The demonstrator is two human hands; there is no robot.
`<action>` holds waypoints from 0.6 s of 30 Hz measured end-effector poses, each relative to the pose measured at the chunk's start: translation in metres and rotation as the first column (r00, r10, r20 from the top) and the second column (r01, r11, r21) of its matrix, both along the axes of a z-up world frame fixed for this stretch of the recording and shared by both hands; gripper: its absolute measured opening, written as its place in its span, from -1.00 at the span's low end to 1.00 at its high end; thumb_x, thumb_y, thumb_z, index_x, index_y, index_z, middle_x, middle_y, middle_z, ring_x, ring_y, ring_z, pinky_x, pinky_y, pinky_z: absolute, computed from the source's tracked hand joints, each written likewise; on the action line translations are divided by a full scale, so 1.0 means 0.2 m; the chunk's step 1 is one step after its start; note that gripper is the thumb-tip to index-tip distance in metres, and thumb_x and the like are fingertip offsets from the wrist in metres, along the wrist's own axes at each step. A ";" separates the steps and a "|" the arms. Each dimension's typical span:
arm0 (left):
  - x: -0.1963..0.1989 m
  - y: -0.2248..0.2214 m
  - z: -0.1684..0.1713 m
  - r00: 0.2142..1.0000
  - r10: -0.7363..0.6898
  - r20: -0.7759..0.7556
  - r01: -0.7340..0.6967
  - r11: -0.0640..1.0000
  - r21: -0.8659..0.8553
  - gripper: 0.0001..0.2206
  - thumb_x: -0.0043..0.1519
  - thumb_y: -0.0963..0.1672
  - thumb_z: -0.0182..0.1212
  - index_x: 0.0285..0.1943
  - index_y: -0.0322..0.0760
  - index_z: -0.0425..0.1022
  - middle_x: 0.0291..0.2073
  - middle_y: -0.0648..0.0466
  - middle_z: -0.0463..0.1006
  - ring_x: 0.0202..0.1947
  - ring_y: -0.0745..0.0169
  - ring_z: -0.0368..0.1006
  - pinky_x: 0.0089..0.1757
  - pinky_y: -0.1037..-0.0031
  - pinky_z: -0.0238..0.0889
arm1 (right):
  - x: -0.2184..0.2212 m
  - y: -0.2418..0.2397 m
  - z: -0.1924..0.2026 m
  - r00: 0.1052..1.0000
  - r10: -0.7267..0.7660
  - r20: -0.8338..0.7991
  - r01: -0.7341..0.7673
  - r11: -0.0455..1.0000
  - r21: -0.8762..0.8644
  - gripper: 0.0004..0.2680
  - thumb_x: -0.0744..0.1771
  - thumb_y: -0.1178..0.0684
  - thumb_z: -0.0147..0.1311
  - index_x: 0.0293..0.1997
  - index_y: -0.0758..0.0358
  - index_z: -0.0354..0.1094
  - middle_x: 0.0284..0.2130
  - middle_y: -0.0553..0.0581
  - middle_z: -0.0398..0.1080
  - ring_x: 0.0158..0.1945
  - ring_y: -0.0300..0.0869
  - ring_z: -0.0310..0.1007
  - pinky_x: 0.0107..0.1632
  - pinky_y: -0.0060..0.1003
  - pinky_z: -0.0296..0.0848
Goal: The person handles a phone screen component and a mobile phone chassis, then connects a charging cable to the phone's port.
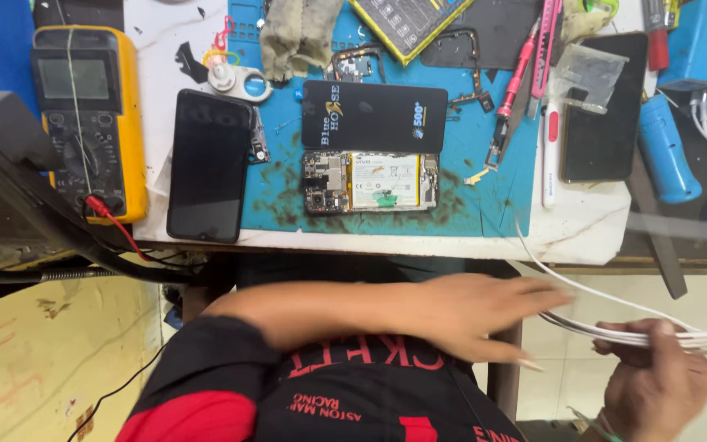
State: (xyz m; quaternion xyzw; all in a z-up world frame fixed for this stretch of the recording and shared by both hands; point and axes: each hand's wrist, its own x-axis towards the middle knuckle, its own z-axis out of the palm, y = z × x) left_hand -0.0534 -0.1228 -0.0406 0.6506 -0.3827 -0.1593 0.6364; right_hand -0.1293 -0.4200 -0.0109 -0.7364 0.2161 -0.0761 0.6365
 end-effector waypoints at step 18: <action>0.03 0.17 0.12 0.990 0.026 -0.137 0.027 0.929 0.369 -0.71 0.26 0.01 0.15 -0.35 -0.24 0.52 -0.56 -0.08 0.55 -0.47 -0.20 0.51 -0.36 0.07 0.33 | -0.15 -0.41 -0.11 0.940 -0.206 -0.274 0.258 0.951 0.171 -0.77 0.48 -0.01 -0.15 0.03 0.41 0.33 -0.09 0.22 0.47 -0.02 0.00 0.45 0.09 -0.06 0.38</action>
